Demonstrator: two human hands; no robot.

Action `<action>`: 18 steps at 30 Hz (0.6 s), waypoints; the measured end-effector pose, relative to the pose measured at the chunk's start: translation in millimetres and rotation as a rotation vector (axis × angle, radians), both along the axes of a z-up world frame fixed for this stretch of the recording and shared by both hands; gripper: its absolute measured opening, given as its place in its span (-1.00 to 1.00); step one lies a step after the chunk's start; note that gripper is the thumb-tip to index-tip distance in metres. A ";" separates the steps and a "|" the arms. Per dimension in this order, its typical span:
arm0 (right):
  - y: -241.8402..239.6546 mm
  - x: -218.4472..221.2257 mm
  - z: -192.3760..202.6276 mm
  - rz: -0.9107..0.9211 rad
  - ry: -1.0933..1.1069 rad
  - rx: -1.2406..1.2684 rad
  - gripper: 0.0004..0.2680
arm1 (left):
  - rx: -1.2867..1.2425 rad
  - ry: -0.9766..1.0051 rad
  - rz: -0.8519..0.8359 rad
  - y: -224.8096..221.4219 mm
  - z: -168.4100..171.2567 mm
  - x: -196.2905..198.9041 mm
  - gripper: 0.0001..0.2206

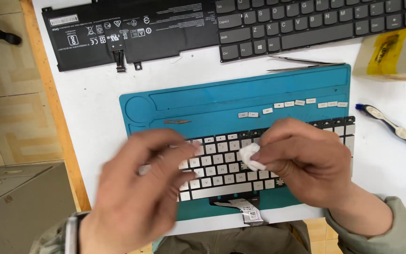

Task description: Cleaning a laptop keyboard frame and reassembling individual keys

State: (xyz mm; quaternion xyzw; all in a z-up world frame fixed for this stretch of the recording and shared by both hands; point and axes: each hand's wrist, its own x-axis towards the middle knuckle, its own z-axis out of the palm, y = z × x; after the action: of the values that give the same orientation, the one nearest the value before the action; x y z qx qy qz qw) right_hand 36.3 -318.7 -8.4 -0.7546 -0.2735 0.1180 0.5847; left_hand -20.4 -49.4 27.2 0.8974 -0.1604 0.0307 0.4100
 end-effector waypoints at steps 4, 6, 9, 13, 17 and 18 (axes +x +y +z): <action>-2.2 -7.7 -16.7 0.018 0.505 0.322 -0.87 | -0.180 -0.205 -0.178 -36.0 -3.0 14.7 -0.75; 6.9 -8.8 -14.3 0.123 0.605 0.469 -0.90 | -0.294 -0.325 -0.226 -43.6 -6.9 24.6 -0.81; 7.0 -10.8 -17.6 0.104 0.681 0.520 -0.92 | -0.308 -0.298 -0.199 -48.2 -21.3 18.4 -0.86; 1.8 -12.4 -9.7 0.092 0.704 0.531 -0.92 | -0.343 -0.304 -0.219 -46.6 -19.2 22.1 -0.86; -12.4 -8.2 14.1 -0.167 0.367 0.163 -0.83 | -0.215 -0.253 -0.221 -39.0 -22.5 23.8 -0.78; -16.7 -6.2 20.6 -0.293 0.152 0.048 -0.83 | -0.120 -0.187 -0.192 -36.1 -24.8 23.8 -0.69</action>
State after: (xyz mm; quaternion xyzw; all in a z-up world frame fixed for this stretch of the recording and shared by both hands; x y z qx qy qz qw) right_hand 30.1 -335.5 12.3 -0.7612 -0.1182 0.0814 0.6324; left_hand 3.5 -85.5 2.4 0.8450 -0.2810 0.0844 0.4470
